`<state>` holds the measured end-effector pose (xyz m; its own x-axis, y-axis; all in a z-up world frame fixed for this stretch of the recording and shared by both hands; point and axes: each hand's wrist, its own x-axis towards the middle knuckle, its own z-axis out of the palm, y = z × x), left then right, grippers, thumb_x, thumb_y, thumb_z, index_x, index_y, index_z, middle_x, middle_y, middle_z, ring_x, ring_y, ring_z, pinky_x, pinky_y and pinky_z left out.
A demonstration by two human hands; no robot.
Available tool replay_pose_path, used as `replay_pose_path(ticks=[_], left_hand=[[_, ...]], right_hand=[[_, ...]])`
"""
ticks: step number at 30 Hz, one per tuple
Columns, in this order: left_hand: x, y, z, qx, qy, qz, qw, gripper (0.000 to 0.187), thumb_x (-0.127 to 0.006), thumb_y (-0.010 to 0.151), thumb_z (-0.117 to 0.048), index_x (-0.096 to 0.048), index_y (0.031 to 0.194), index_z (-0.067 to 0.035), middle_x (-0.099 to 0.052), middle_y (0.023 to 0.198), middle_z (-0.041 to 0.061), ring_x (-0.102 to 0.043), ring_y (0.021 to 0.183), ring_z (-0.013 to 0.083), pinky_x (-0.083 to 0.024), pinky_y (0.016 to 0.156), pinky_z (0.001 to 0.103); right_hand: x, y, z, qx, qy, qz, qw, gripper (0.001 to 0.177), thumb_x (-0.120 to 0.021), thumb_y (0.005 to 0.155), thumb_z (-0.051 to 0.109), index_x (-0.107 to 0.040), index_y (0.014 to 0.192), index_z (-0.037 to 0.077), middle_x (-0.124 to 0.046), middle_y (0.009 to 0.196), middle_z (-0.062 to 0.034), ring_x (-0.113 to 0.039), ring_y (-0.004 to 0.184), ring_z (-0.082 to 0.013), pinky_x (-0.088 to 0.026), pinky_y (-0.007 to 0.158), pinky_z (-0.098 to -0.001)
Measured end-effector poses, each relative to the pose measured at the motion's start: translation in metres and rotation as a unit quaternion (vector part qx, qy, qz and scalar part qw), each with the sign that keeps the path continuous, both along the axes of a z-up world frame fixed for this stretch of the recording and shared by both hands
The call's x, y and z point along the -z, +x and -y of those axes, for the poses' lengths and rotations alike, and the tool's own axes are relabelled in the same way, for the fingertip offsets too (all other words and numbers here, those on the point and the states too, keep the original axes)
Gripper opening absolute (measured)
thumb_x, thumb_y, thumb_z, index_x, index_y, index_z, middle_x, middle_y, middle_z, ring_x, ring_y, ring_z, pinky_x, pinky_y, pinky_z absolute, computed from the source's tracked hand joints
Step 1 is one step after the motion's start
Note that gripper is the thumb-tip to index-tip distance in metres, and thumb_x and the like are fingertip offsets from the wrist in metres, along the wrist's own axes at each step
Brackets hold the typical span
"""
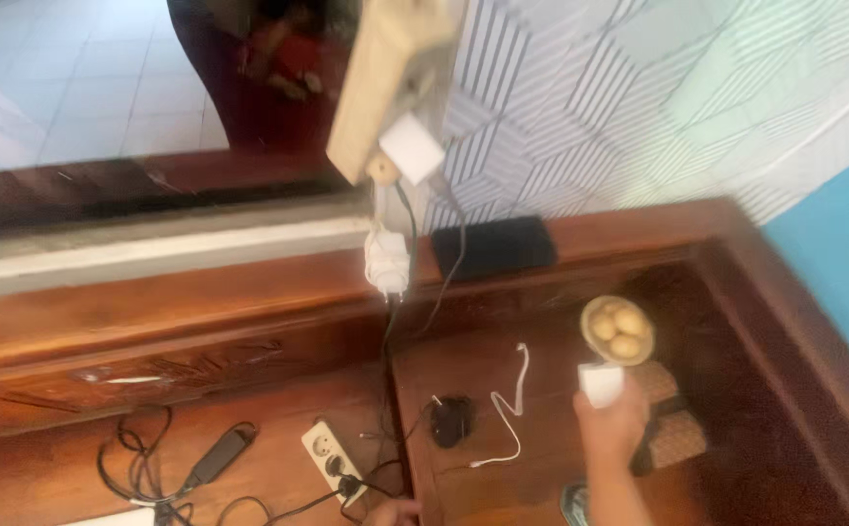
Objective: The person wraps several charging cables around their respective power adapters and places them on a wooden surface.
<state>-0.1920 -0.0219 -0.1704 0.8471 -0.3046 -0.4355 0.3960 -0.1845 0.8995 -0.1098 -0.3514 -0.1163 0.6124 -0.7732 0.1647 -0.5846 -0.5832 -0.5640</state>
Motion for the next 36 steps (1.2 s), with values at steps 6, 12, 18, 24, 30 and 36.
replay_pose_path(ticks=[6, 12, 18, 24, 30, 36], left_hand=[[-0.176, 0.025, -0.031, 0.014, 0.013, 0.194, 0.981, 0.042, -0.068, 0.085, -0.007, -0.065, 0.126, -0.014, -0.075, 0.106, 0.004, -0.075, 0.098, 0.0175, -0.061, 0.084, 0.033], [-0.379, 0.05, -0.029, 0.018, -0.017, 0.415, 0.91, 0.037, -0.07, 0.089, -0.012, -0.064, 0.125, -0.006, -0.07, 0.118, 0.011, -0.07, 0.108, 0.023, -0.056, 0.093, 0.036], [-0.518, 0.062, -0.019, 0.21, -0.12, 0.254, 0.936, 0.051, -0.065, 0.095, -0.032, -0.058, 0.138, -0.006, -0.068, 0.127, 0.013, -0.065, 0.114, 0.0226, -0.052, 0.098, 0.037], [-0.559, 0.034, -0.06, 0.293, -0.178, 0.149, 0.927, 0.051, -0.068, 0.09, -0.027, -0.059, 0.133, 0.0, -0.072, 0.117, 0.016, -0.072, 0.099, 0.0238, -0.056, 0.091, 0.039], [-0.533, 0.007, -0.086, 0.097, -0.308, 0.122, 0.938, 0.048, -0.064, 0.088, -0.016, -0.057, 0.133, -0.002, -0.073, 0.117, 0.01, -0.072, 0.105, 0.0201, -0.057, 0.095, 0.038], [-0.503, -0.006, -0.117, 0.024, -0.373, 0.166, 0.913, 0.045, -0.065, 0.094, -0.013, -0.055, 0.135, 0.003, -0.068, 0.116, 0.019, -0.063, 0.098, 0.0312, -0.051, 0.086, 0.045]], right_hand=[[-0.226, -0.049, -0.031, -0.16, -0.123, 0.114, 0.973, 0.084, -0.085, 0.06, 0.005, -0.055, 0.138, 0.005, -0.055, 0.134, -0.0206, -0.053, 0.126, -0.0415, -0.044, 0.106, -0.0501], [-0.424, -0.086, -0.058, -0.376, -0.158, 0.074, 0.91, 0.074, -0.077, 0.067, 0.003, -0.056, 0.138, 0.012, -0.061, 0.13, -0.0143, -0.055, 0.126, -0.0333, -0.045, 0.108, -0.0444], [-0.547, -0.119, -0.124, -0.539, -0.141, 0.032, 0.83, 0.068, -0.071, 0.066, -0.004, -0.06, 0.131, 0.013, -0.061, 0.13, -0.0107, -0.057, 0.124, -0.0281, -0.053, 0.098, -0.0381], [-0.57, -0.145, -0.19, -0.646, -0.292, 0.111, 0.697, 0.064, -0.067, 0.071, -0.01, -0.067, 0.131, 0.014, -0.067, 0.136, -0.0077, -0.058, 0.131, -0.0273, -0.045, 0.113, -0.0432], [-0.521, -0.171, -0.219, -0.348, -0.127, 0.323, 0.871, 0.038, -0.066, 0.086, -0.001, -0.067, 0.123, 0.006, -0.067, 0.119, -0.0106, -0.067, 0.115, -0.0234, -0.054, 0.1, -0.0347], [-0.451, -0.168, -0.294, -0.391, 0.339, 0.208, 0.83, 0.024, -0.064, 0.094, 0.018, -0.073, 0.112, 0.006, -0.079, 0.101, -0.001, -0.073, 0.097, -0.0114, -0.056, 0.09, -0.0293]])
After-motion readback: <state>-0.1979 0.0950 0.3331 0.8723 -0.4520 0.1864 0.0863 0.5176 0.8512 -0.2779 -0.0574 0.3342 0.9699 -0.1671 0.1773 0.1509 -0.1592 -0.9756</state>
